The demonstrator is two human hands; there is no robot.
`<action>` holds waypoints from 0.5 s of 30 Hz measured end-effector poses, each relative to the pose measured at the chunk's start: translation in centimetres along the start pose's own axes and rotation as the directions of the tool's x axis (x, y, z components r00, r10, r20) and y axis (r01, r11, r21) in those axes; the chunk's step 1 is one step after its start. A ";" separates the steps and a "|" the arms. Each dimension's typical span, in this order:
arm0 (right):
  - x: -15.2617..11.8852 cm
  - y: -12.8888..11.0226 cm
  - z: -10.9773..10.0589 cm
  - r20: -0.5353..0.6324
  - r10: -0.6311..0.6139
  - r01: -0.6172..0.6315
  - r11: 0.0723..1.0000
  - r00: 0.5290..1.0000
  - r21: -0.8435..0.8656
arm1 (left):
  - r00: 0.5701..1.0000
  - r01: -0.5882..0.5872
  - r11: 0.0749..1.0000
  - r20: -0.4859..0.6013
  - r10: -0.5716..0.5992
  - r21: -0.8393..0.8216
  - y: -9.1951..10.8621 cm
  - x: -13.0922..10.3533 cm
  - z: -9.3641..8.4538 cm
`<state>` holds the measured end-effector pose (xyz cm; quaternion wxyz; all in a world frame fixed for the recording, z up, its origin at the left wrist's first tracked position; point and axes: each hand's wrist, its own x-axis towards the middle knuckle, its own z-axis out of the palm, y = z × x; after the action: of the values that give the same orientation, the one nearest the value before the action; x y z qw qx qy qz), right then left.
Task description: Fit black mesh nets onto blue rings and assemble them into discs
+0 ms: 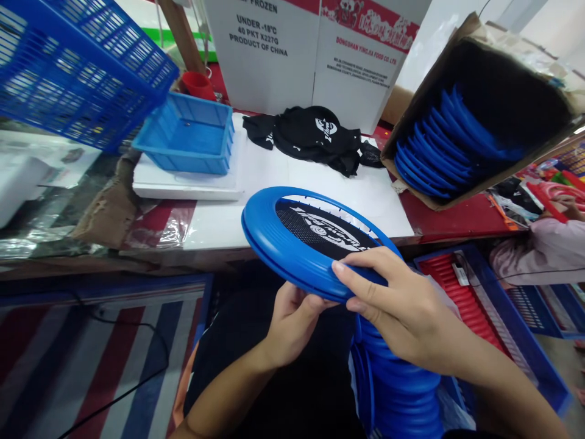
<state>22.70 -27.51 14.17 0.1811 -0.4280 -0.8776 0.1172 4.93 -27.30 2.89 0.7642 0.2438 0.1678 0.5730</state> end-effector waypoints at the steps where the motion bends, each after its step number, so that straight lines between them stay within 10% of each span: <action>1: -0.1 0.0 -0.1 0.000 0.001 -0.001 1.000 1.000 0.003 | 1.000 -0.001 1.000 -0.001 0.001 -0.002 0.0 0.0 0.1; 15: 0.4 -1.0 -0.3 -0.052 0.010 -0.008 0.999 0.999 0.050 | 1.000 0.001 1.000 0.031 -0.001 -0.023 -0.1 -0.3 0.2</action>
<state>21.93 -27.76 14.93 0.2139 -0.4303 -0.8675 0.1287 5.04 -27.61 3.01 0.7697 0.2439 0.1494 0.5707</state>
